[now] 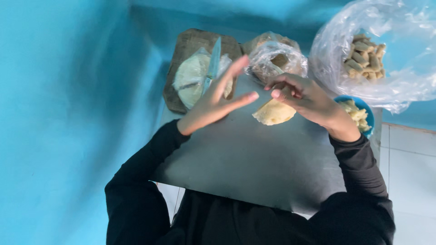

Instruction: The person folds thin round pastry sheets in half and arranges the folded pieces into a tight overlapping zigzag row on a metal work table, pressing each piece into place. They occasionally take new sheets from a plastic-wrapped stack and add dough pieces to a blue bowl beside the row.

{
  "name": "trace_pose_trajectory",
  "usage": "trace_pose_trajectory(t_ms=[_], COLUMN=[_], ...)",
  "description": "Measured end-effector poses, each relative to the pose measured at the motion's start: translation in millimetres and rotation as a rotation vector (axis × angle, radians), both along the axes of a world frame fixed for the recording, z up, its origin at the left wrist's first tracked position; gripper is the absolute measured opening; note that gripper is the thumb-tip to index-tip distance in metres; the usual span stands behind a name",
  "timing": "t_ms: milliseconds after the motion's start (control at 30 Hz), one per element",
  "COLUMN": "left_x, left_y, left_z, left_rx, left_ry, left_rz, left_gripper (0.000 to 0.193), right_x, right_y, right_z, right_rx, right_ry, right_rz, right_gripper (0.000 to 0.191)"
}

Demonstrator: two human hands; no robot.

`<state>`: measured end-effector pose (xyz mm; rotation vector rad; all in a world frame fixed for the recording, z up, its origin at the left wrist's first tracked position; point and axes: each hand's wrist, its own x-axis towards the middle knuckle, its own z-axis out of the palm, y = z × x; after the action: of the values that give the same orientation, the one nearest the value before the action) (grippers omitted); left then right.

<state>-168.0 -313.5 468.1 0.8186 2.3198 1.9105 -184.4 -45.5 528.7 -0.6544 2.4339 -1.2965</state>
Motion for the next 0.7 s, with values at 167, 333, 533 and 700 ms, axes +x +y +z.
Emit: trace_pose_trajectory(t_ms=[167, 333, 533, 700], left_x=[-1.5, 23.1, 54.3, 53.6], left_y=[75.9, 146.5, 193.2, 202.6], left_z=[-12.3, -30.5, -15.1, 8.7], left_rx=[0.844, 1.280, 1.208, 1.082], left_ry=[-0.882, -1.170, -1.171, -1.150], left_rz=[-0.551, -0.823, -0.597, -0.435], left_gripper=[0.083, 0.079, 0.066, 0.060], right_x=[32.3, 65.3, 84.1, 97.0], right_y=[37.3, 68.0, 89.1, 89.4], right_z=[19.6, 20.1, 12.0, 18.6], right_rx=[-0.326, -0.257, 0.103, 0.267], right_ry=[-0.103, 0.018, 0.607, 1.092], right_rz=[-0.033, -0.259, -0.363, -0.406], right_gripper=[0.029, 0.028, 0.032, 0.034])
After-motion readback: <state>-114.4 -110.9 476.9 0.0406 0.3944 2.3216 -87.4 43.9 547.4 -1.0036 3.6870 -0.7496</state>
